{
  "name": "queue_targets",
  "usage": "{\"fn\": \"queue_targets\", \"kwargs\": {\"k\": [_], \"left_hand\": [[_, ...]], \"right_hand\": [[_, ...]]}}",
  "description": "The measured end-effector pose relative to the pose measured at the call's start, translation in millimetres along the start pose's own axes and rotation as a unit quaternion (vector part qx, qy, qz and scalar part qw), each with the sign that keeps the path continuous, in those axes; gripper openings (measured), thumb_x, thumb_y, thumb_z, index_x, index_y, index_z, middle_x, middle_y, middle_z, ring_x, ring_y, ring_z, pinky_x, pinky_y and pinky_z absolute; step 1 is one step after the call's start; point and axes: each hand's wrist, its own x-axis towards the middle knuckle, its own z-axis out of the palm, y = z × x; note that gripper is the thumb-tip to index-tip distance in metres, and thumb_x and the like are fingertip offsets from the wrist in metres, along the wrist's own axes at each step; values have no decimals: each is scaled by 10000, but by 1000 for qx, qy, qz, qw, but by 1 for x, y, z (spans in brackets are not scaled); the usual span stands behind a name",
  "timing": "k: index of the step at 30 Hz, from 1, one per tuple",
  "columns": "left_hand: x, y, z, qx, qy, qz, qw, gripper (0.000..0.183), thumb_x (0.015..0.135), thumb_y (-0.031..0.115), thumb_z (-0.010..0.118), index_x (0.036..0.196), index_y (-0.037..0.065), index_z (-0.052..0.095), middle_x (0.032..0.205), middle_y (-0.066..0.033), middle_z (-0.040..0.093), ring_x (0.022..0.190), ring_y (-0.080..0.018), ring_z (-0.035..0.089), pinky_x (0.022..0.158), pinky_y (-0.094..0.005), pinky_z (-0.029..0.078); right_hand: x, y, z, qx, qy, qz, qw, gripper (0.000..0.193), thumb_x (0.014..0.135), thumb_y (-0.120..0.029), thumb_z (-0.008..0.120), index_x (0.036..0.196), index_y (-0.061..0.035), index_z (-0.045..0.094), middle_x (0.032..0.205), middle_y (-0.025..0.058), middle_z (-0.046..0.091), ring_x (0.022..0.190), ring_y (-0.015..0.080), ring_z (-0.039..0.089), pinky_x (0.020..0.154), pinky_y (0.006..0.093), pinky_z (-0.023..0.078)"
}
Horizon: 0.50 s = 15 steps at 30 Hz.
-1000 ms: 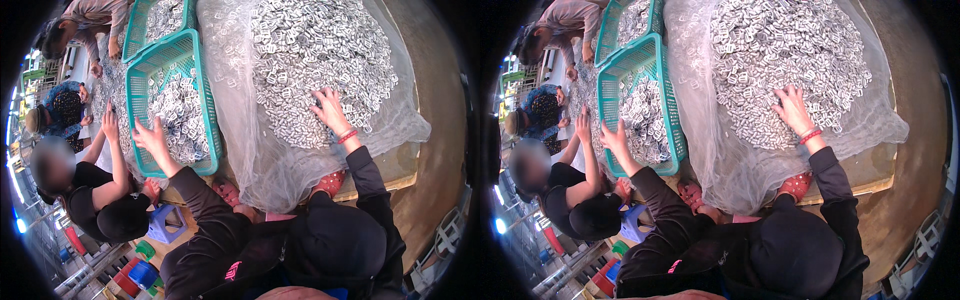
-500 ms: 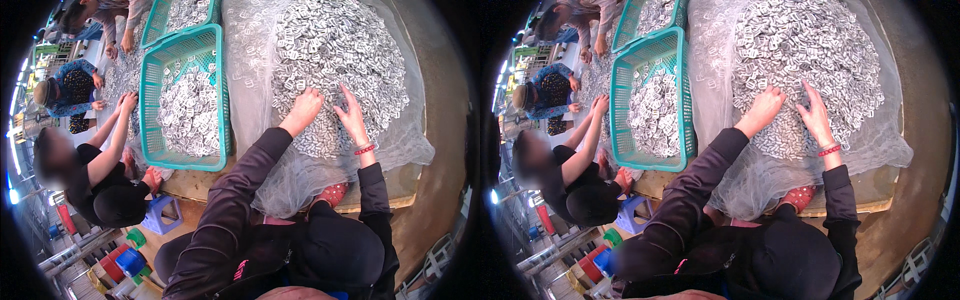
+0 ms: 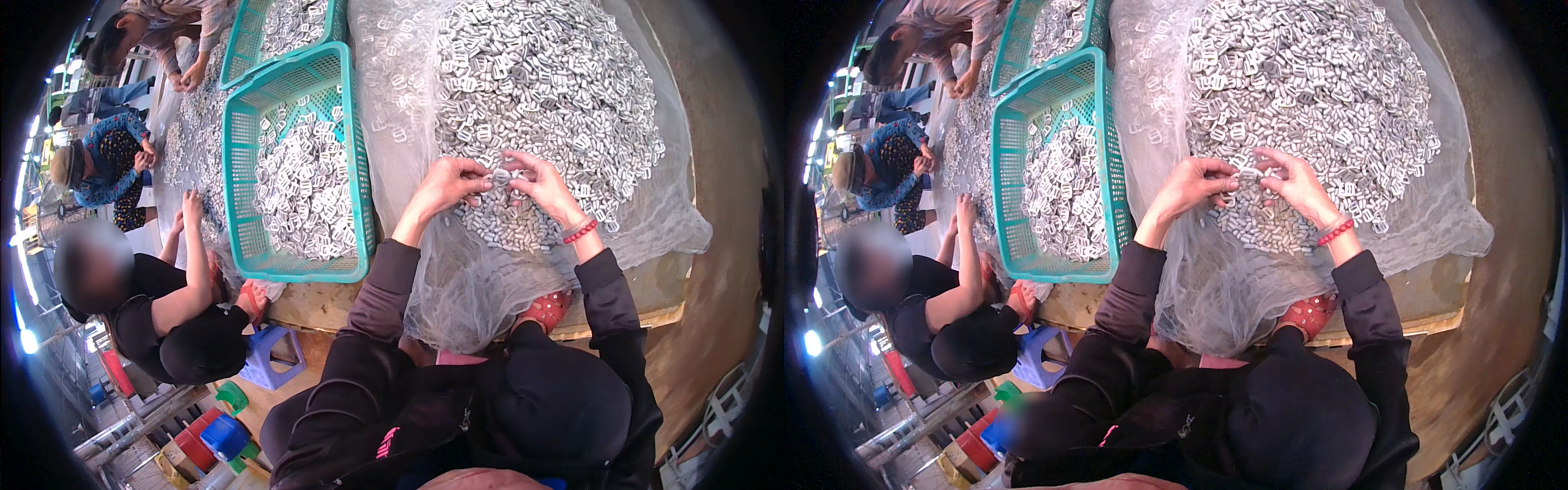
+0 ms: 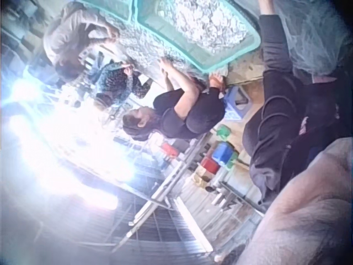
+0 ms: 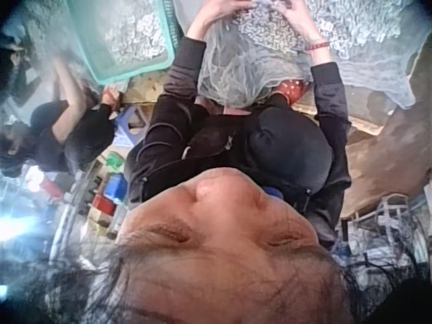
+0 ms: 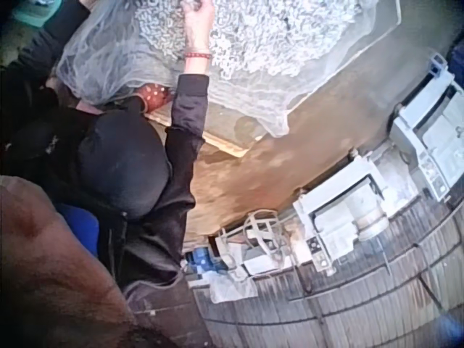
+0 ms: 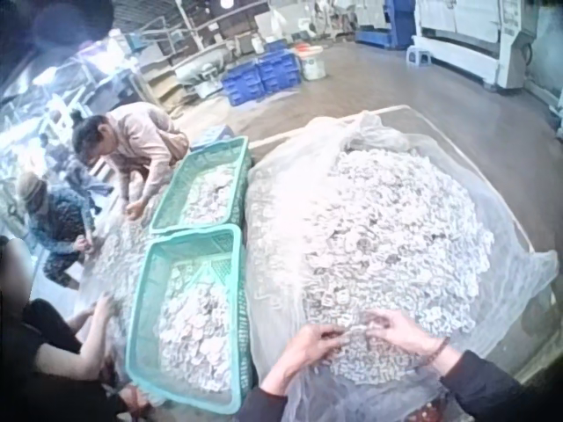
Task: The person sits at a workstation and repeatedly picks small white plastic fasteners from a large pile on a mesh sheet, inspecting them by hand and placing them into a green basket. The process is repetitive and continues throughout the clip.
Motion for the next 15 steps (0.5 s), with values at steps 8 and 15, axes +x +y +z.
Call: {"fn": "queue_targets", "kwargs": {"k": [8,15], "left_hand": [[-15,18,6,244,48,103,963,280,745,65,625,1016,59,697,762,-151,665,732,-253,673,653,-359,527],[-11,-1,21,-92,31,61,993,243,834,55,617,1052,-51,605,802,-110,671,635,-168,678,573,-286,550]], "right_hand": [[-16,-27,18,-86,-1,-107,991,370,843,-96,659,1211,-73,624,1100,72,615,841,138,609,739,265,497],[-7,-21,21,-293,85,-254,918,182,780,-1,630,957,-6,674,901,116,614,869,250,605,766,322,473]]}}
